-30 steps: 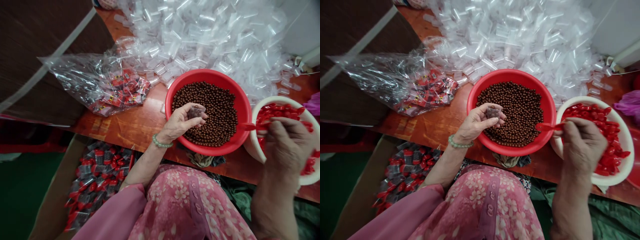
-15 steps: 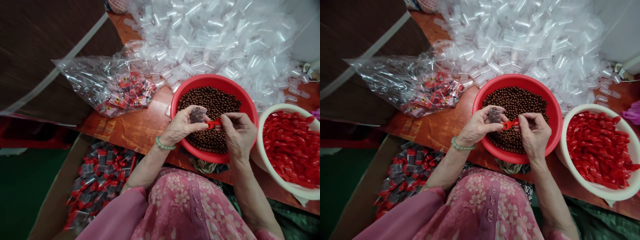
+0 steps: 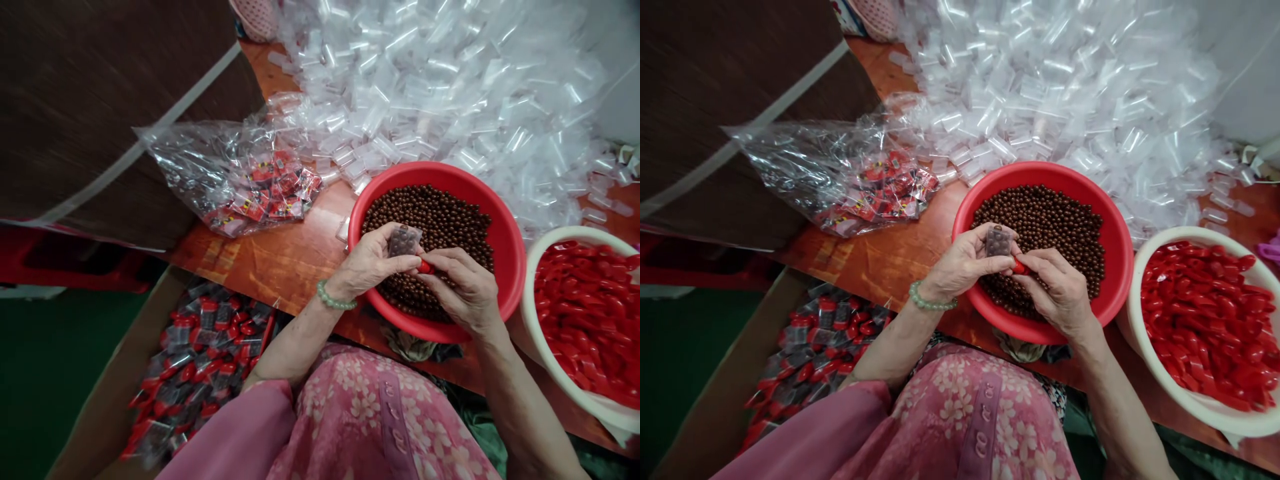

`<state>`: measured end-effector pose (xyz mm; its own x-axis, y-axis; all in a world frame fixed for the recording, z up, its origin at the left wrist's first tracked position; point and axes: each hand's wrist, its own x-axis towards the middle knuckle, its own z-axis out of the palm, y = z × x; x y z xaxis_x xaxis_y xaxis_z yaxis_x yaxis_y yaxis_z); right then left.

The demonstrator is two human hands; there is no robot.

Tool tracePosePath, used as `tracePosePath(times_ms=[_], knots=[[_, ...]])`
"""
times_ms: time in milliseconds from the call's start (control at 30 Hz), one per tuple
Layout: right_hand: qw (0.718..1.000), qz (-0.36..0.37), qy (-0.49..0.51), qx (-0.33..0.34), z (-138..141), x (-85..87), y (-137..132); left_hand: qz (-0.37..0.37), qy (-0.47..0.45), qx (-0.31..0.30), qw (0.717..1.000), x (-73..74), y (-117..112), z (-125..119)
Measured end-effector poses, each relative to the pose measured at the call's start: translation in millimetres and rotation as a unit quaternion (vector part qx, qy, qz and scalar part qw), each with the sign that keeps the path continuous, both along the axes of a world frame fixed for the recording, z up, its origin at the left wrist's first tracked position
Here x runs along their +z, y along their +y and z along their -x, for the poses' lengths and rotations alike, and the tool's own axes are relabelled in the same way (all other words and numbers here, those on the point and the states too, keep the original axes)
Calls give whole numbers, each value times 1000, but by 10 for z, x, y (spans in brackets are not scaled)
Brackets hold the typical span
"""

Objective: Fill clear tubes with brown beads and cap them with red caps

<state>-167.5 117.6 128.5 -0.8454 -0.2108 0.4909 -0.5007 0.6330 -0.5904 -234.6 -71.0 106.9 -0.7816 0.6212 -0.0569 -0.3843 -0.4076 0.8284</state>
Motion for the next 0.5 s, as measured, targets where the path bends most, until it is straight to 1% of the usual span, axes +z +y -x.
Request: tracePosePath(times_ms=[100, 200, 267, 367, 433, 500], knots=[[998, 49, -36, -12, 32, -13, -2, -19, -14, -13, 1000, -3, 3, 7], [985, 116, -115, -51, 46, -43, -27, -54, -34, -22, 998, -45, 15, 26], [963, 188, -180, -75, 44, -76, -49, -73, -37, -28, 996, -66, 19, 34], [914, 309, -248, -86, 51, -128, -65, -90, -33, -48, 994, -62, 10, 36], [890, 366, -257, -91, 77, -143, -46, -98, -33, -59, 993, -44, -6, 34], [876, 400, -246, -108, 121, -132, -5, -104, -39, -64, 992, -30, -29, 33]])
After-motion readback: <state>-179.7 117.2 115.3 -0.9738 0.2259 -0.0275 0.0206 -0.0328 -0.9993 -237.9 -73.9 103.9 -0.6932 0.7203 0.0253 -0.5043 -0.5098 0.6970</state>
